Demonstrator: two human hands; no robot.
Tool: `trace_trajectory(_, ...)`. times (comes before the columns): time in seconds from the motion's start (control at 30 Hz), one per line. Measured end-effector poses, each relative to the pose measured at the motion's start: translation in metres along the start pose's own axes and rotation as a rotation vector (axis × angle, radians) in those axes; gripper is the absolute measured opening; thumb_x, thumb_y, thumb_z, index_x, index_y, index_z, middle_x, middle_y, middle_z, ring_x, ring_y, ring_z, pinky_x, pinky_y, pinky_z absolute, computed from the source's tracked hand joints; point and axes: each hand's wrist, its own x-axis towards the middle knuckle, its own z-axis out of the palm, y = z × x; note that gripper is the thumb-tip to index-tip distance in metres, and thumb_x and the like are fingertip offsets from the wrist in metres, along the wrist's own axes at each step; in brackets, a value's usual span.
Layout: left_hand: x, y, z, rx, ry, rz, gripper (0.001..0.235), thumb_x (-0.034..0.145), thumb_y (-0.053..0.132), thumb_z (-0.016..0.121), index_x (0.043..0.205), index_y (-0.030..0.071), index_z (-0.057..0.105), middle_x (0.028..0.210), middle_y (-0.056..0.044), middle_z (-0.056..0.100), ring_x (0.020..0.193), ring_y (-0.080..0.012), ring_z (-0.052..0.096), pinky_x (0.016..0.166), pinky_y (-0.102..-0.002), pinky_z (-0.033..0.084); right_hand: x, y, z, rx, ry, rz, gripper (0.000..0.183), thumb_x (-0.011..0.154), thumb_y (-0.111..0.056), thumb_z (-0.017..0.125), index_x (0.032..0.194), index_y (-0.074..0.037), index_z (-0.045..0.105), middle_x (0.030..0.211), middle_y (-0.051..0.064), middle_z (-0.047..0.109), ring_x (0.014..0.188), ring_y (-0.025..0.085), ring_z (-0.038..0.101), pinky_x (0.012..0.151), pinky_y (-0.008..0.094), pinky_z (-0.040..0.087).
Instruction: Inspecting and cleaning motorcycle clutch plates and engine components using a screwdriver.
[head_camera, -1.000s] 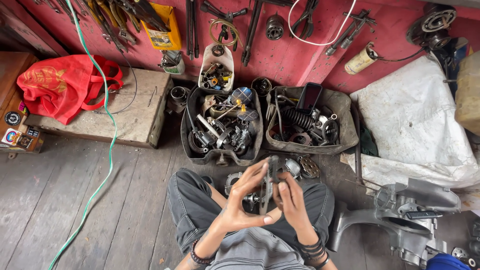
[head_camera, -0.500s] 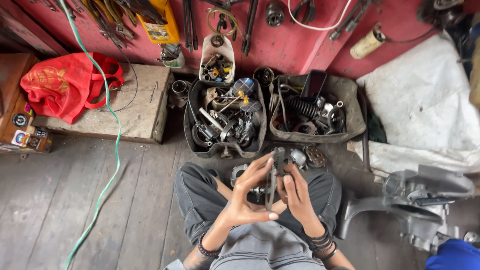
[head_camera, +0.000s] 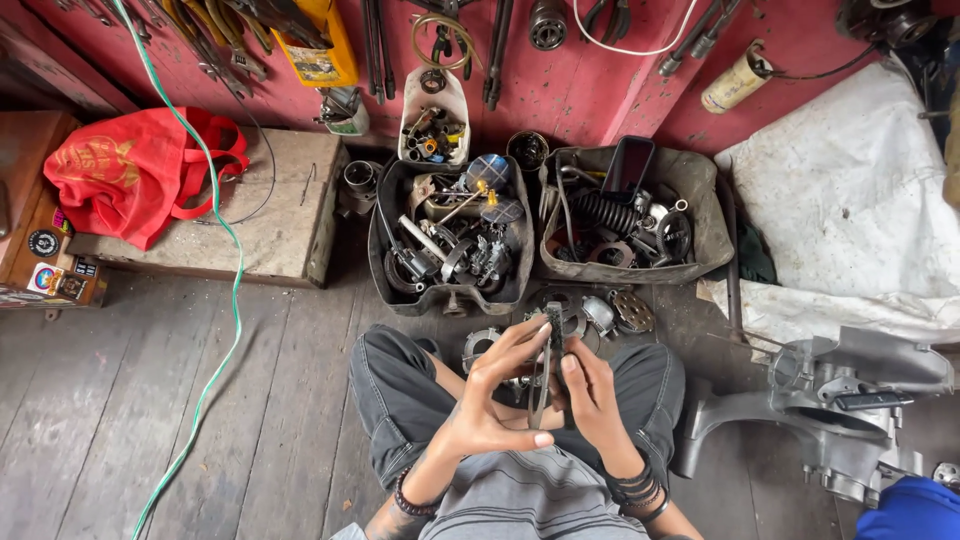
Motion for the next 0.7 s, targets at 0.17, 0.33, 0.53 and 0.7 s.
trace_trajectory(0.17, 0.006, 0.006, 0.001, -0.068, 0.044, 0.058, 0.096, 0.071, 0.044, 0.075, 0.149, 0.001, 0.042, 0.151, -0.025, 0.045, 0.131, -0.0386, 0.057, 0.096, -0.05, 0.061, 0.002, -0.022, 0.001, 0.11, 0.012, -0.031, 0.026, 0.099, -0.008, 0.053, 0.124, 0.0, 0.053, 0.073, 0.004, 0.062, 0.051, 0.009, 0.051, 0.046, 0.021, 0.043)
trace_trajectory(0.33, 0.006, 0.002, -0.002, -0.068, 0.041, 0.032, 0.096, 0.071, 0.043, 0.074, 0.151, 0.004, 0.04, 0.153, -0.022, 0.044, 0.133, -0.0373, 0.055, 0.096, -0.05, 0.061, -0.004, -0.026, 0.006, 0.102, -0.019, -0.07, 0.048, 0.098, -0.005, 0.05, 0.146, -0.001, 0.045, 0.069, 0.002, 0.057, 0.049, 0.006, 0.044, 0.042, 0.019, 0.037)
trace_trajectory(0.53, 0.005, 0.0, 0.0, -0.069, 0.082, 0.031, 0.097, 0.071, 0.038, 0.077, 0.152, 0.003, 0.037, 0.158, -0.025, 0.038, 0.14, -0.04, 0.049, 0.099, -0.05, 0.061, -0.006, -0.022, 0.008, -0.19, 0.038, -0.191, 0.04, 0.092, -0.006, 0.057, 0.131, 0.003, 0.061, 0.063, -0.002, 0.058, 0.046, 0.004, 0.042, 0.044, 0.019, 0.031)
trace_trajectory(0.7, 0.008, 0.008, -0.002, -0.038, 0.076, 0.035, 0.099, 0.072, 0.044, 0.074, 0.153, 0.002, 0.036, 0.158, -0.024, 0.039, 0.138, -0.0364, 0.051, 0.098, -0.045, 0.059, -0.009, -0.016, 0.01, 0.017, 0.014, -0.106, 0.044, 0.096, 0.0, 0.052, 0.139, 0.004, 0.054, 0.072, 0.003, 0.062, 0.049, 0.004, 0.045, 0.045, 0.017, 0.036)
